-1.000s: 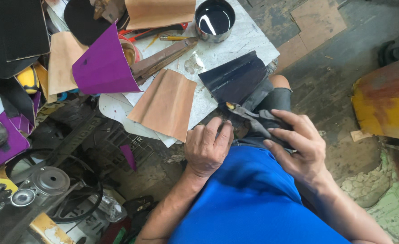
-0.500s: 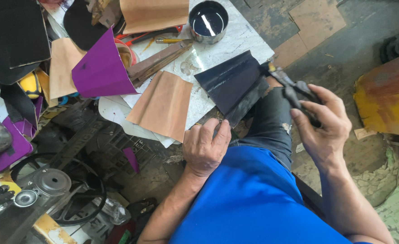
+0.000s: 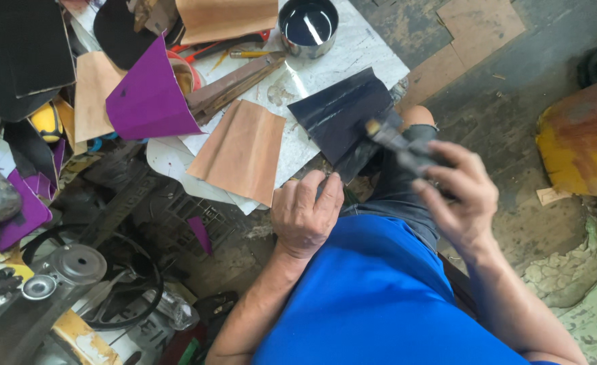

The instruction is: The person paints a tan leather piece black using a brush and a can of black paint. They hold the leather with the left hand and apply paint with the right hand, covering the surface evenly. The painted piece is then placed aside among other leather pieces.

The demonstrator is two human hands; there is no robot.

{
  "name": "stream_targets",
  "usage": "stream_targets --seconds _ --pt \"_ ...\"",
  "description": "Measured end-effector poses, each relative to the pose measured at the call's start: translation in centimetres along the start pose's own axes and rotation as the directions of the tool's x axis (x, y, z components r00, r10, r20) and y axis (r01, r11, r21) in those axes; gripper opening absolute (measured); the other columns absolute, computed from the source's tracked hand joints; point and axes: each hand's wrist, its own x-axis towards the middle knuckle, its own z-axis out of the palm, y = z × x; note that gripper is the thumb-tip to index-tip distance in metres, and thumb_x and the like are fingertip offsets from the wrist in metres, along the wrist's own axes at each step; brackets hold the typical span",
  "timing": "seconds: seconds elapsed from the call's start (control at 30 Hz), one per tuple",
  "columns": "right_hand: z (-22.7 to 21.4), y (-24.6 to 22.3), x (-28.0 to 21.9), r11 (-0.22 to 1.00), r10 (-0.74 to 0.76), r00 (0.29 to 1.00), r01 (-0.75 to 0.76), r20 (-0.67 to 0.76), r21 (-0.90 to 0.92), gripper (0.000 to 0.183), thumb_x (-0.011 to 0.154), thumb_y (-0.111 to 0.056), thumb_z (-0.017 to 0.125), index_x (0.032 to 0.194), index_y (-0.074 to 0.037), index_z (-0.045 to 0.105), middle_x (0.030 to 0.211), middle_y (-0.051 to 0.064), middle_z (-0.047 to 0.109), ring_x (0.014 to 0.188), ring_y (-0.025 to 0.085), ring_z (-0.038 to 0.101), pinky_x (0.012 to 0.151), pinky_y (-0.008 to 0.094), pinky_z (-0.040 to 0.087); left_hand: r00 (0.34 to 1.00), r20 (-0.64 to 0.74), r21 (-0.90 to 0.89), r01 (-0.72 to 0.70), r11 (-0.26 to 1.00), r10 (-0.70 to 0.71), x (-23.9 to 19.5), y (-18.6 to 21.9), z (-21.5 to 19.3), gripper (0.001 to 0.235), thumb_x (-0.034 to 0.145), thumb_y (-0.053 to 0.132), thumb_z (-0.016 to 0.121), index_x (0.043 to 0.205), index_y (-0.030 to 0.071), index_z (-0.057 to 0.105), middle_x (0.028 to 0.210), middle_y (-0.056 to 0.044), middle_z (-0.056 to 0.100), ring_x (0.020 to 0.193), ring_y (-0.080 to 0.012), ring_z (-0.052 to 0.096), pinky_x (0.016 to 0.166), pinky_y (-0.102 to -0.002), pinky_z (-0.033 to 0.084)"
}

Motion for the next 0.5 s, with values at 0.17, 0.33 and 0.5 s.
stream_targets --seconds 0.17,0.33,0.5 --pt "-2.4 -0.1 0.8 0.992 0.125 0.988 -0.125 -0.094 0.005 0.024 0.099 -0.011 0.072 0.105 0.012 0.07 0.126 0.035 0.067 0.109 0.04 0.068 0.088 0.042 0.055 0.999 0.024 -0.151 0.028 0.988 -0.025 -2.3 0.2 1.0 0.01 0.1 0.02 0.07 0.099 0.011 0.073 0.096 -0.004 0.063 0.07 -0.0138 0.047 0.061 -0.029 0.037" --pt "-3.6 -2.4 2.3 0.999 -0.043 0.997 0.045 0.07 -0.02 0.024 0.09 -0.014 0.073 0.095 0.009 0.071 0.12 0.033 0.069 0.087 0.033 0.067 0.072 0.039 0.051 0.929 0.307 -0.592 0.356 0.723 -0.206 -3.4 2.1 -1.2 0.027 0.102 0.027 0.061 0.097 0.002 0.071 0.087 -0.01 0.068 0.06 -0.0129 0.058 0.047 -0.024 0.049" --pt "-2.7 -3.0 3.1 0.976 -0.2 0.968 0.211 0.154 -0.055 0.018 0.092 -0.015 0.075 0.095 0.003 0.072 0.121 0.029 0.068 0.085 0.034 0.063 0.076 0.042 0.05 0.504 0.818 -0.518 0.855 0.025 -0.277 -5.9 2.0 1.1 0.045 0.105 0.043 0.048 0.116 0.007 0.072 0.082 -0.005 0.075 0.058 -0.011 0.065 0.048 -0.022 0.055"
